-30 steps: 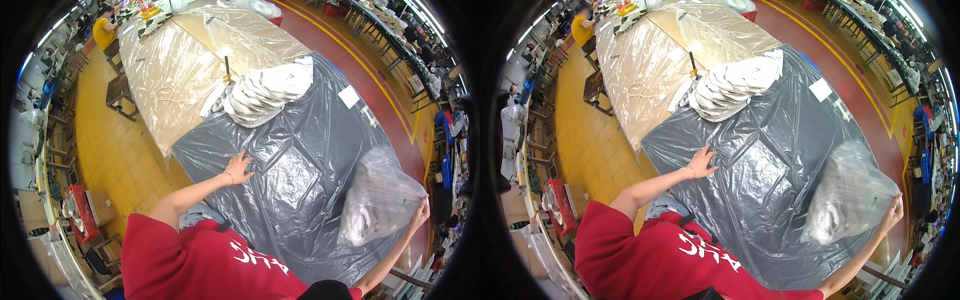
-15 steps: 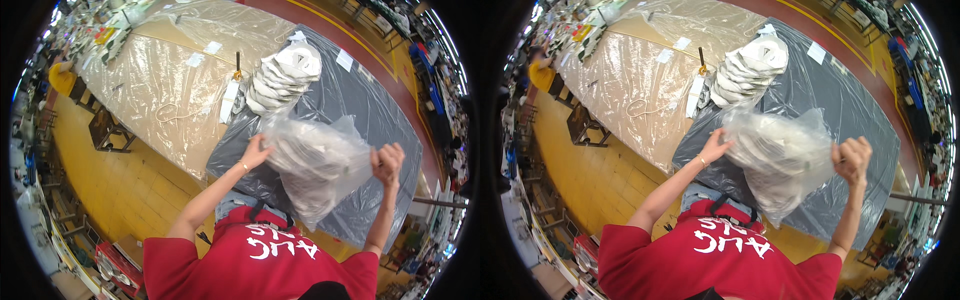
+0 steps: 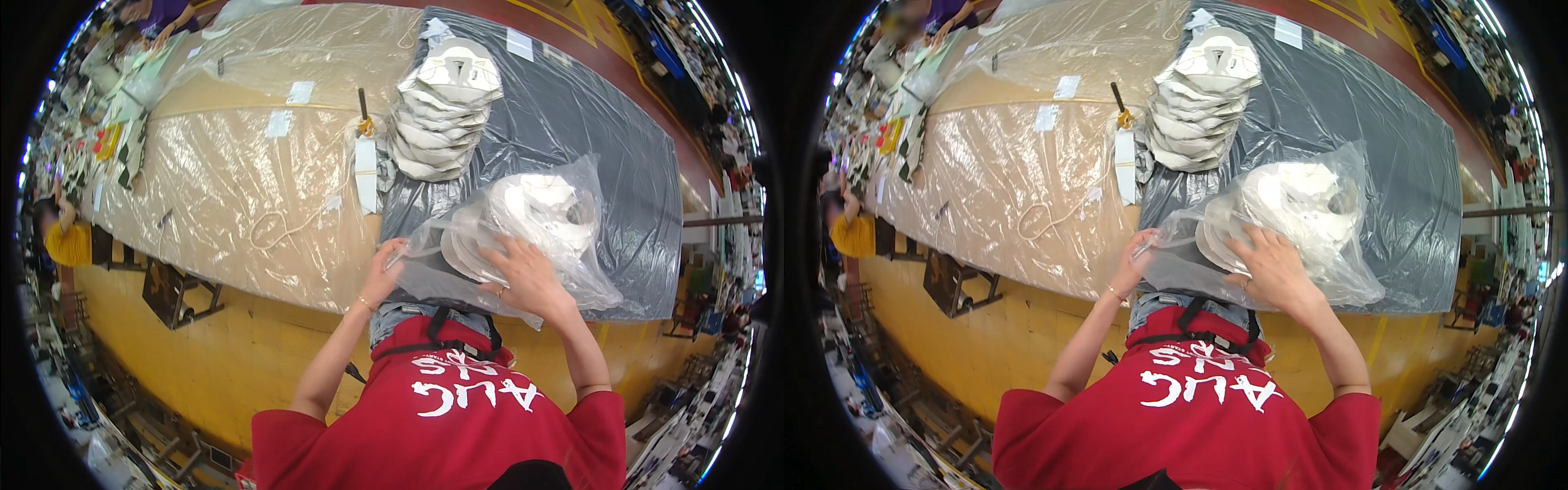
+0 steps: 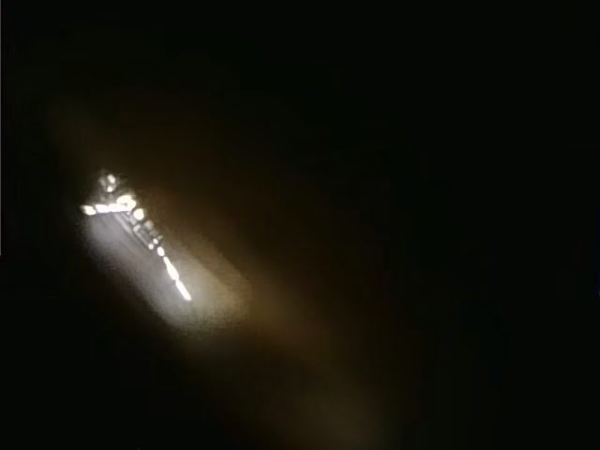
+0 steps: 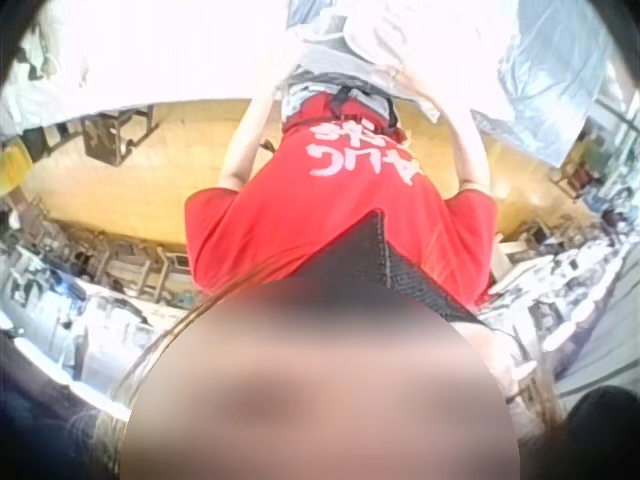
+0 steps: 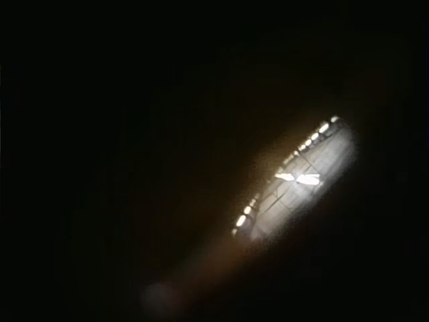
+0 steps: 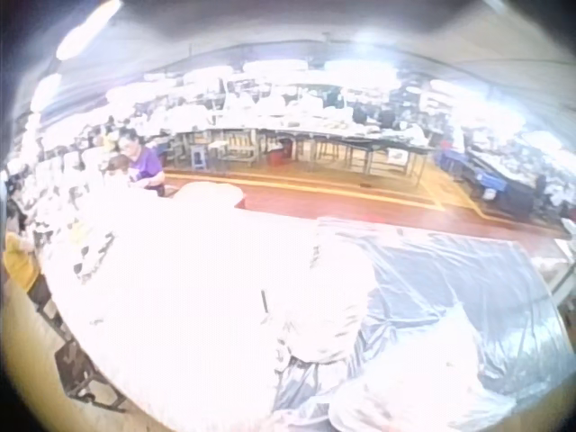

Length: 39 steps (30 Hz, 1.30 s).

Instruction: The person ties bundles of black fabric pieces with rubber bands, gathers them, and walks to a supervisor's desk to present the bundles. The person then retrieves a clear plastic bag, places the bundles inside, and puts the bag into a larger sack. Finally, the person returns to the table and handles a stack of white fabric pieces.

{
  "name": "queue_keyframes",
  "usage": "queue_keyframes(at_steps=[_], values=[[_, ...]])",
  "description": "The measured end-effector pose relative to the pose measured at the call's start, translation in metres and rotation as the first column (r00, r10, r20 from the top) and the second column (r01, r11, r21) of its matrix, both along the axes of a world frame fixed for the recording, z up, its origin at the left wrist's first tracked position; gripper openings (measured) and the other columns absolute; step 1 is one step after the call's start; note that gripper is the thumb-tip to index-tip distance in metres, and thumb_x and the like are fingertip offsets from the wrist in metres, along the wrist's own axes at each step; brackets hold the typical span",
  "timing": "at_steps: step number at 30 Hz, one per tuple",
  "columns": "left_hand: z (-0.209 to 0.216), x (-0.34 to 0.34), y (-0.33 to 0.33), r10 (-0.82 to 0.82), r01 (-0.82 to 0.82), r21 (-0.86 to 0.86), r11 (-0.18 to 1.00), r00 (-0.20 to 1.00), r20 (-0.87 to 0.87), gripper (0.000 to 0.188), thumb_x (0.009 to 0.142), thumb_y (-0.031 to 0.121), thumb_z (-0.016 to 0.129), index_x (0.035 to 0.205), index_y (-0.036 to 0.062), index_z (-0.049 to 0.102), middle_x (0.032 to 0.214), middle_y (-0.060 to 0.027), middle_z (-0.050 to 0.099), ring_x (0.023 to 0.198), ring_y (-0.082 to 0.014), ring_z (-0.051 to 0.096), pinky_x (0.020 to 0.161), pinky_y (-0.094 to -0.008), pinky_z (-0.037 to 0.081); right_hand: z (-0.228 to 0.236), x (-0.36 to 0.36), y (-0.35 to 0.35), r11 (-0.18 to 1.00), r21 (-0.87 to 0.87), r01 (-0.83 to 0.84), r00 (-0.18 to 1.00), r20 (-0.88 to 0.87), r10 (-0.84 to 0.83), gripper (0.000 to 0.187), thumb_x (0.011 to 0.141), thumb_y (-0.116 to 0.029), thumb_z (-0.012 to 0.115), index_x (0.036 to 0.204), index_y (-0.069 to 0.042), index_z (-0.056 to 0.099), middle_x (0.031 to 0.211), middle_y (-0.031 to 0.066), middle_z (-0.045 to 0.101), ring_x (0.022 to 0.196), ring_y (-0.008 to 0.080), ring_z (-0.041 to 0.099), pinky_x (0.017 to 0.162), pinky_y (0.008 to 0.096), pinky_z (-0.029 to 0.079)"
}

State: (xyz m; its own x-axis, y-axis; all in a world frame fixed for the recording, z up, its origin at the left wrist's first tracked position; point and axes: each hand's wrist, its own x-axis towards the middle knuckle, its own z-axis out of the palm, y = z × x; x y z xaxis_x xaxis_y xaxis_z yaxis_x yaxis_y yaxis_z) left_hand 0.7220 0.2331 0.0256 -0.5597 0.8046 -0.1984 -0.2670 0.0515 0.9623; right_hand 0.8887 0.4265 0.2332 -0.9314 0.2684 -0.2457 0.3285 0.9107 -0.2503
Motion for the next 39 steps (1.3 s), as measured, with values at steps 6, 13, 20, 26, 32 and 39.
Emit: queue_keyframes(at_steps=[6, 13, 20, 26, 32, 39], values=[[0.095, -0.012, 0.021, 0.087, -0.054, 0.113, 0.992, 0.947, -0.31, 0.031, 0.077, 0.002, 0.057, 0.108, 0.0025, 0.055, 0.126, -0.0133, 0.052, 0.112, -0.0269, 0.054, 0.091, -0.0365, 0.043, 0.001, 0.041, 0.011, 0.968, 0.146, 0.207, 0.9, 0.359, -0.246, 0.08, 0.065, -0.037, 0.083, 0.134, -0.013, 0.05, 0.133, 0.0169, 0.045, 0.119, 0.0318, 0.046, 0.098, 0.0427, 0.038], [0.147, 0.043, 0.105, -0.566, 0.713, -0.009, 0.701, 0.548, -0.616, 0.025, 0.085, 0.019, 0.063, 0.104, 0.0037, 0.058, 0.103, -0.0143, 0.063, 0.102, -0.0314, 0.059, 0.086, -0.0392, 0.047, 0.015, 0.058, 0.058, 0.665, 0.68, 0.308, 0.934, -0.083, -0.348, 0.069, 0.069, -0.016, 0.078, 0.133, -0.009, 0.051, 0.131, 0.0199, 0.049, 0.108, 0.032, 0.053, 0.094, 0.0411, 0.041], [0.127, 0.068, 0.163, -0.422, 0.628, -0.103, 0.771, 0.382, -0.822, 0.044, 0.088, 0.026, 0.061, 0.124, 0.0043, 0.05, 0.113, -0.0242, 0.058, 0.106, -0.0392, 0.056, 0.093, -0.0437, 0.044, 0.072, 0.059, 0.103, 0.74, 0.406, 0.536, 0.814, -0.48, -0.326, 0.034, 0.068, 0.003, 0.062, 0.098, -0.013, 0.068, 0.082, 0.0053, 0.067, 0.069, 0.0272, 0.064, 0.067, 0.037, 0.05], [0.125, 0.058, 0.199, -0.443, 0.444, -0.276, 0.853, 0.337, -0.831, 0.059, 0.087, 0.025, 0.062, 0.132, -0.0054, 0.039, 0.107, -0.0273, 0.059, 0.101, -0.0411, 0.057, 0.087, -0.0452, 0.046, 0.095, 0.04, 0.083, 0.738, 0.49, 0.464, 0.867, -0.42, -0.267, 0.038, 0.065, -0.001, 0.064, 0.101, -0.015, 0.067, 0.082, 0.0021, 0.065, 0.07, 0.0265, 0.064, 0.064, 0.0352, 0.05], [0.104, 0.055, 0.205, -0.527, 0.483, -0.382, 0.788, 0.208, -0.824, 0.06, 0.089, 0.03, 0.059, 0.137, -0.0006, 0.039, 0.125, -0.0253, 0.052, 0.112, -0.0398, 0.052, 0.093, -0.0465, 0.042, 0.088, 0.044, 0.096, 0.696, 0.414, 0.586, 0.8, -0.428, -0.42, 0.043, 0.066, 0.002, 0.061, 0.104, -0.017, 0.067, 0.082, 0.0022, 0.065, 0.072, 0.0229, 0.064, 0.064, 0.0325, 0.049], [0.071, 0.066, 0.185, -0.534, 0.41, -0.471, 0.781, 0.046, -0.844, 0.06, 0.094, 0.039, 0.049, 0.143, 0.0059, 0.037, 0.149, -0.0221, 0.032, 0.13, -0.0388, 0.04, 0.104, -0.0495, 0.034, 0.083, 0.038, 0.097, 0.726, 0.385, 0.571, 0.807, -0.424, -0.411, 0.041, 0.067, 0.002, 0.06, 0.104, -0.015, 0.067, 0.085, 0.003, 0.066, 0.075, 0.0242, 0.065, 0.066, 0.0344, 0.05]])
